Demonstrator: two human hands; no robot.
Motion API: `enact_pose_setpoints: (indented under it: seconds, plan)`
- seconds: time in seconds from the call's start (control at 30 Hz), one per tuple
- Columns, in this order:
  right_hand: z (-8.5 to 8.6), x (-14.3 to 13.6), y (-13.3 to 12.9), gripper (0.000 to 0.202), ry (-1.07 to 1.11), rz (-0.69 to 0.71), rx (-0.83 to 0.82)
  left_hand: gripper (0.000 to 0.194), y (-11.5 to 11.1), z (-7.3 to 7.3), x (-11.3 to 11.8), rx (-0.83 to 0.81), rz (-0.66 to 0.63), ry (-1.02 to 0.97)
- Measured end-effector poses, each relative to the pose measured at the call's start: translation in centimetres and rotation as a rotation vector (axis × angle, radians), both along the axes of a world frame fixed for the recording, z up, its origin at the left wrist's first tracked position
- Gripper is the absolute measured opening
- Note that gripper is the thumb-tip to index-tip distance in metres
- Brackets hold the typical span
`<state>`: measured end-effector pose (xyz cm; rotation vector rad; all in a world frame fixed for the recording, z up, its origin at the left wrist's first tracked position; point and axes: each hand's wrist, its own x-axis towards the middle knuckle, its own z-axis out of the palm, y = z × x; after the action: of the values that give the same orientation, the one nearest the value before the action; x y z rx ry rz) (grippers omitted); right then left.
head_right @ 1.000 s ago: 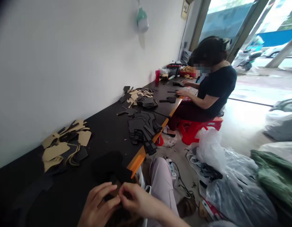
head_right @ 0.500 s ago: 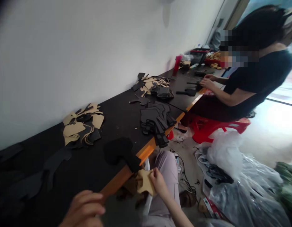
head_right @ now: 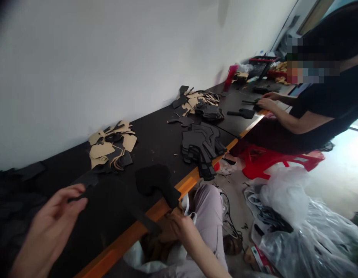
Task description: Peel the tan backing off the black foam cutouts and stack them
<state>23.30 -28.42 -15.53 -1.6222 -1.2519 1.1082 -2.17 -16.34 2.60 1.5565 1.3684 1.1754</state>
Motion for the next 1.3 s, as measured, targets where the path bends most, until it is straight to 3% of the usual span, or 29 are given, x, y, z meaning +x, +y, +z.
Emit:
enact_pose_setpoints:
  seconds: [0.17, 0.3, 0.43, 0.63, 1.03, 1.3]
  plan:
    - [5.8, 1.1, -1.2, 0.032, -0.17, -0.158, 0.427, 0.026, 2.8, -1.8, 4.4, -0.28, -0.249, -0.094]
    - [7.7, 1.7, 0.2, 0.02, -0.181, -0.212, 0.541, 0.031, 4.8, -3.2, 7.1, -0.383, -0.373, -0.076]
    - [7.5, 1.7, 2.3, 0.016, -0.071, -0.372, 0.445, 0.035, 6.9, -5.0, 7.9, -0.369, -0.37, -0.062]
    - [6.6, 1.0, 3.6, 0.016, -0.08, -0.295, 0.389, 0.038, 8.5, -7.2, 7.1, -0.379, -0.341, -0.055]
    - [6.5, 1.2, 3.9, 0.018, -0.305, -0.243, 0.529, 0.037, 8.6, -7.7, 7.4, -0.403, -0.338, -0.007]
    - [6.3, 1.3, 3.9, 0.016, -0.355, -0.22, 0.537, 0.035, 8.9, -8.4, 7.3, -0.385, -0.381, 0.036]
